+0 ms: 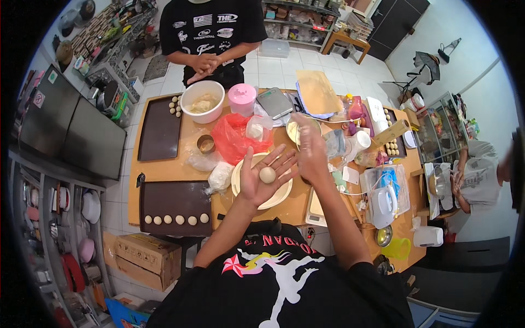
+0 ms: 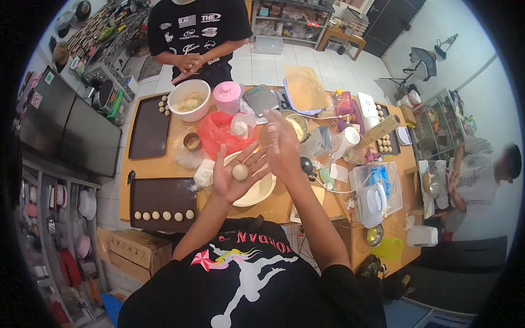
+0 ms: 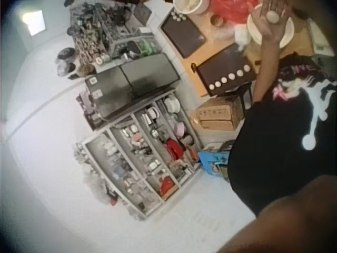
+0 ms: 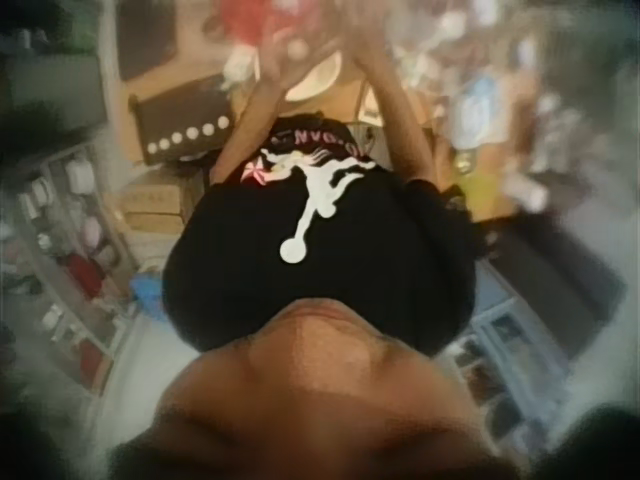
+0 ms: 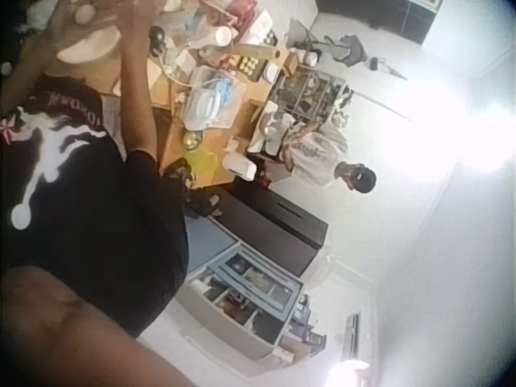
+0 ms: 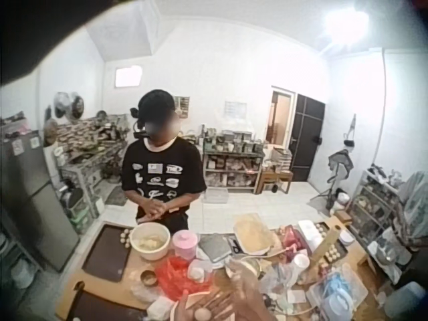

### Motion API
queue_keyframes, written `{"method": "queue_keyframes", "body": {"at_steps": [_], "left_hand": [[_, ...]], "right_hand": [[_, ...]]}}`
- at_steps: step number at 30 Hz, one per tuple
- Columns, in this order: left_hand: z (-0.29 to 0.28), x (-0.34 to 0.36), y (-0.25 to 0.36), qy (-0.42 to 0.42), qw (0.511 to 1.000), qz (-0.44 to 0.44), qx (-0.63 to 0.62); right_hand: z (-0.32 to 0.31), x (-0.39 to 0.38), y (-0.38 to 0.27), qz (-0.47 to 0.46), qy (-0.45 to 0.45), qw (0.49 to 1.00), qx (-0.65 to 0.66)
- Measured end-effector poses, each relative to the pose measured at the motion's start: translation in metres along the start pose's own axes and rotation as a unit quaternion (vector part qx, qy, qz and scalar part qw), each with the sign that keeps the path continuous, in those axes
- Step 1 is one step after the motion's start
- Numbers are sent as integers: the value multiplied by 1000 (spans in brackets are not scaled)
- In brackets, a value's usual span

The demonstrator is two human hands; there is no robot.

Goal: The person prepares dough by hand, rolling and shaping it into rounds on a workspace and placing them onto a baking sheet.

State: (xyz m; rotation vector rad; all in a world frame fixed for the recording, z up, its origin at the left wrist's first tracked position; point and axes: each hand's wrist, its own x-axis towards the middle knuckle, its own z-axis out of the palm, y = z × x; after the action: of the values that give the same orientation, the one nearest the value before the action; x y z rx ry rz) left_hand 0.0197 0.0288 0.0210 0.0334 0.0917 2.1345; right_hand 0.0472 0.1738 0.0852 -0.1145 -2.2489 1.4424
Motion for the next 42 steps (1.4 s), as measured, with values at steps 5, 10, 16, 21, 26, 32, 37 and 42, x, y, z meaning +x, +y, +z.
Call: {"method": "queue_keyframes", "body": {"at_steps": [5,10,16,21,26,32,37,42], "left_hand": [[-37,12,-26,-46,998,33,41],[5,-2,2,28,998,13,-48],[-8,8,-21,16,988,101,117],[-3,-2,8,22,998,40,-38],[-2,-3,-1,-19,998,24,-62],[-62,15,9,165,968,182,60],[-14,-3,-24,141,969,181,91],[12,-3,-9,102,981,148,74]], "right_hand": [[62,-41,29,-81,-137,963,-219],[40,-39,27,9,-113,951,-289],[78,-47,3,-103,-92,895,-425],[47,-12,0,-98,-119,987,-47],[39,-5,16,-4,-127,976,-177],[67,-52,23,2,-149,989,-26],[60,-43,25,20,-56,997,-49],[58,-56,14,-66,-131,977,-153]]}}
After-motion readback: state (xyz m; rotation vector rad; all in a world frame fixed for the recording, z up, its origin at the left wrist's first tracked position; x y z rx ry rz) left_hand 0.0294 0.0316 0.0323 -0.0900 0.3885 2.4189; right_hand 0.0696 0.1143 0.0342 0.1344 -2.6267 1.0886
